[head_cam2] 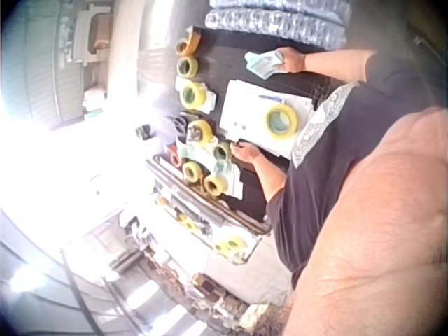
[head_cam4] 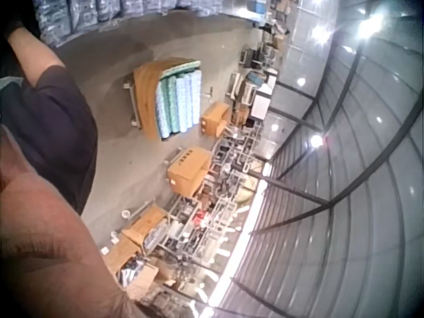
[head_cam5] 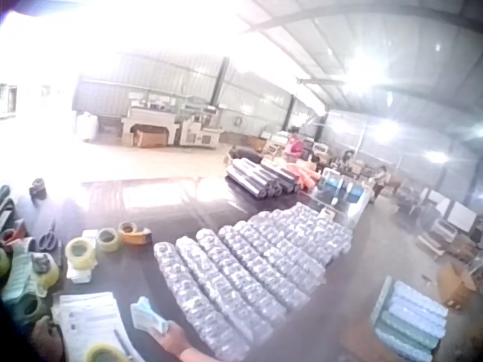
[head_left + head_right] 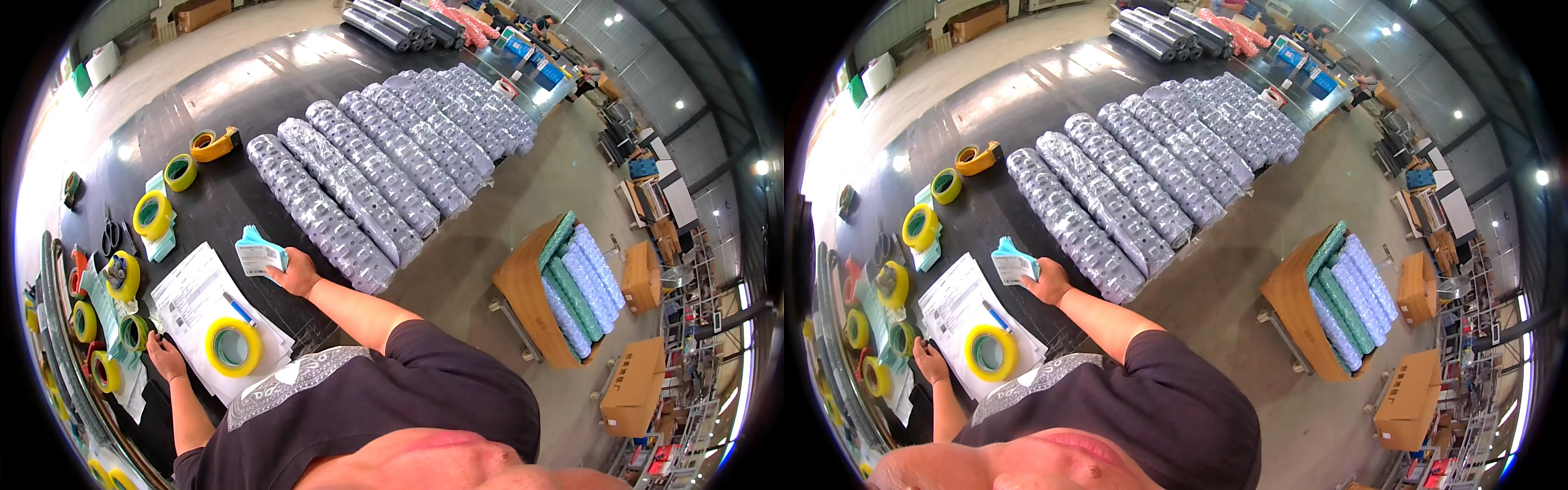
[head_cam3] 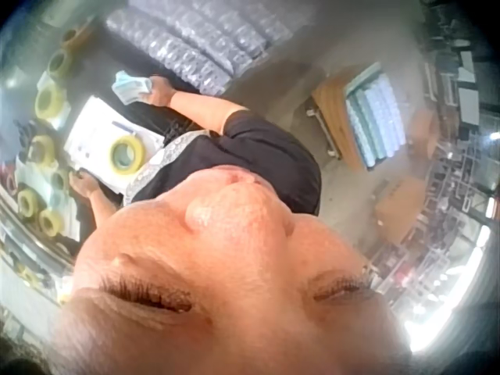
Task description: The person stacks wrapped cylindrical items on a table and then sorts through a pile of shipping labels. They pick up, separate, and examine the labels while handling the packages.
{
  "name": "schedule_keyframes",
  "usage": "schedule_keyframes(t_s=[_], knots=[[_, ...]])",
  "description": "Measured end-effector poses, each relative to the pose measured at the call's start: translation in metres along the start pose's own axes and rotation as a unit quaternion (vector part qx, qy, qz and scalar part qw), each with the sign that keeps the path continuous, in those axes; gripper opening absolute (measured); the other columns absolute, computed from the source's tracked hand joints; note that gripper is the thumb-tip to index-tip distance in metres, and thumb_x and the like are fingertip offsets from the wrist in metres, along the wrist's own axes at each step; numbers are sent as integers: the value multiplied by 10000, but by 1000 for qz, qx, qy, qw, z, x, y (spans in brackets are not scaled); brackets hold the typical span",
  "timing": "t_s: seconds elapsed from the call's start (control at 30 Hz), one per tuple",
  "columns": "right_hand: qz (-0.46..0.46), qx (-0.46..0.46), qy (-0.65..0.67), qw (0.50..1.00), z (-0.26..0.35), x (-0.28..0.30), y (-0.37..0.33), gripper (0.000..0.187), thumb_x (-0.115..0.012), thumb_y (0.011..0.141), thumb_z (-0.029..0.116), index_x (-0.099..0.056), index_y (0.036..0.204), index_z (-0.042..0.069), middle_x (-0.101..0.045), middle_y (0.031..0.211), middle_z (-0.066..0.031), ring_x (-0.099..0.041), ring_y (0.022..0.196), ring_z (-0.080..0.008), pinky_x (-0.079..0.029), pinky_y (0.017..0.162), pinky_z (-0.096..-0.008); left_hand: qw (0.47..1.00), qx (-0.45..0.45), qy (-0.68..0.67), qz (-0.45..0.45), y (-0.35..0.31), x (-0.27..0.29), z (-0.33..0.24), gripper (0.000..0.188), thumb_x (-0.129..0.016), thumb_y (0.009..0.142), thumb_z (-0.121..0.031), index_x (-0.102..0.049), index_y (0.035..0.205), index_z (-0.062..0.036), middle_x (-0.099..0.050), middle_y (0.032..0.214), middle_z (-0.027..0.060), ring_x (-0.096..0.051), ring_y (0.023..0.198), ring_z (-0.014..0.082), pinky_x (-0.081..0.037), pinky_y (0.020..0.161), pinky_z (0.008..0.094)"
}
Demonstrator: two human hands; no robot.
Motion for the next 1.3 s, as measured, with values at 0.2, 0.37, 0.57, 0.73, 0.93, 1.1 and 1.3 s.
schedule_keyframes(t_s=[0.2,0.37,0.57,0.73,0.93,1.1,1.3], knots=[[5,7,13,1000,13,4,0,229,-708,780,264,-698,920,83,-671,858,-177,-641,846,-382,-509,747,-455,1000,13,-6,4,0,-1,10,391,-524,887,4,-491,1278,2,-557,1108,155,-556,1013,297,-447,908,376],[7,21,9,1000,12,0,2,228,-698,781,262,-701,924,84,-672,880,-181,-639,858,-380,-507,752,-453,1000,1,6,0,1,3,6,394,-522,882,11,-488,1274,-2,-558,1102,157,-557,1008,299,-451,899,375],[8,25,-9,1000,5,4,4,236,-705,771,272,-699,921,90,-666,866,-172,-632,868,-376,-502,769,-458,1000,-7,-9,-14,0,-1,1,375,-531,889,-3,-500,1263,-2,-565,1099,157,-565,1006,302,-456,889,385],[-40,49,-10,998,-9,-6,5,298,-760,741,322,-680,854,59,-666,816,-176,-653,784,-375,-522,680,-436,999,-6,36,-34,0,7,-1,377,-576,854,-30,-564,1229,0,-593,1187,182,-550,1107,341,-431,970,396],[26,60,101,993,-13,-25,2,293,-715,811,226,-689,1034,36,-713,945,-147,-695,884,-297,-530,777,-371,997,-20,30,-69,0,32,-31,312,-602,791,-36,-610,1103,-46,-629,1053,178,-571,999,374,-460,901,434],[43,22,194,980,-12,-23,-2,281,-655,868,124,-653,1117,-5,-706,1044,-121,-680,967,-230,-505,853,-331,999,1,1,-36,-5,28,-39,369,-599,818,-19,-532,1178,-68,-598,1046,157,-550,1029,356,-446,908,426],[41,62,83,994,-6,-20,4,325,-692,845,236,-674,1090,24,-706,1012,-149,-683,953,-286,-514,827,-359,998,7,37,-59,-3,24,-25,328,-597,815,-40,-593,1142,-56,-613,1093,155,-555,1070,343,-442,946,413]])
Point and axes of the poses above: each hand's wrist, its own y-axis towards the middle knuckle, its own x-axis out of the back of the hand, z = x × y, the point moved 9 cm from there along y, towards the middle knuckle
